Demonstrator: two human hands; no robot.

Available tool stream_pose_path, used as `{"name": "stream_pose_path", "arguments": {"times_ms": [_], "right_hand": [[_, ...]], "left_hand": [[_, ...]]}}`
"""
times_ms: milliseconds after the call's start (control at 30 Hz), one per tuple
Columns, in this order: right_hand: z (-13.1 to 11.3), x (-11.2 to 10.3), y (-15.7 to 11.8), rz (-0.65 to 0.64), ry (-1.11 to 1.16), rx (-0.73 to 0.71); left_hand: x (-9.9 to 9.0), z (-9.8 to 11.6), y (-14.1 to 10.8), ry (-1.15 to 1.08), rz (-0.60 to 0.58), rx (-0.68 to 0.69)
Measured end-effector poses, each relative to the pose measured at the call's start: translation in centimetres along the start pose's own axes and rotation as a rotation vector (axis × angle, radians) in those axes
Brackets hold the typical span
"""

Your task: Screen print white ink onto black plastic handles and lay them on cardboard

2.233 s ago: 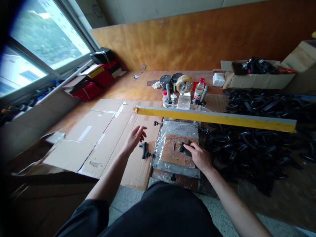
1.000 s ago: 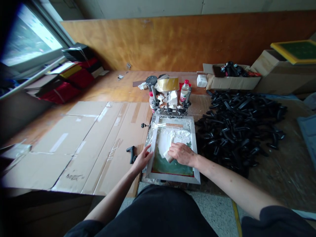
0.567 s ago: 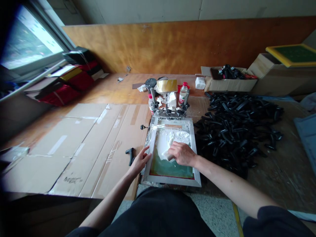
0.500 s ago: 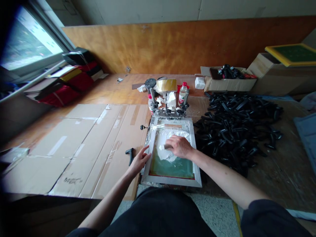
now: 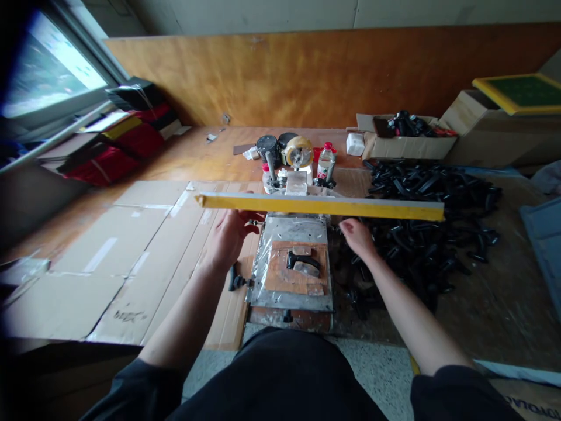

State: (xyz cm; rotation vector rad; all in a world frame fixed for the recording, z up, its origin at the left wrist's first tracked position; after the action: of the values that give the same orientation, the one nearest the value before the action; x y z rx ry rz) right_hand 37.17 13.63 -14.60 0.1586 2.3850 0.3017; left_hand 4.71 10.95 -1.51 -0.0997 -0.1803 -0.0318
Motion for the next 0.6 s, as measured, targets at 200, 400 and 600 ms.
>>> {"name": "stream_pose_path", "arguments": {"times_ms": [200,400,600], "right_hand": [[-5.8,10.4,-6.6,-0.374,-0.359,-0.271],[-13.6,11.1,-10.1,-0.317,-0.289,-0.44],[-6.2,6.3,-9.0,-0.284,-0.408,-0.297]], "left_hand": [[0.4,-6.8,-2.8,-0.055,0.078,-0.245],[2.0,-17.5,-9.8,-0.164,-0.133,-0.808],[-12.3,-18.3,-7.4,0.136,0.359,-0.666]]}}
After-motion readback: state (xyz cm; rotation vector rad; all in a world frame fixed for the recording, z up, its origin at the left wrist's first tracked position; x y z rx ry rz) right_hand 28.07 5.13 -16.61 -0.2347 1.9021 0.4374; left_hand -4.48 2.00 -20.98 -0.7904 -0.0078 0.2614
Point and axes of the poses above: each hand's wrist, its own y-axis towards the middle knuckle, its own x-axis out of the palm, z = x × y, the point moved 6 cm from there along y, towards the middle knuckle, and after that the axes turned 11 degrees about -x, right-handed, at the moved point
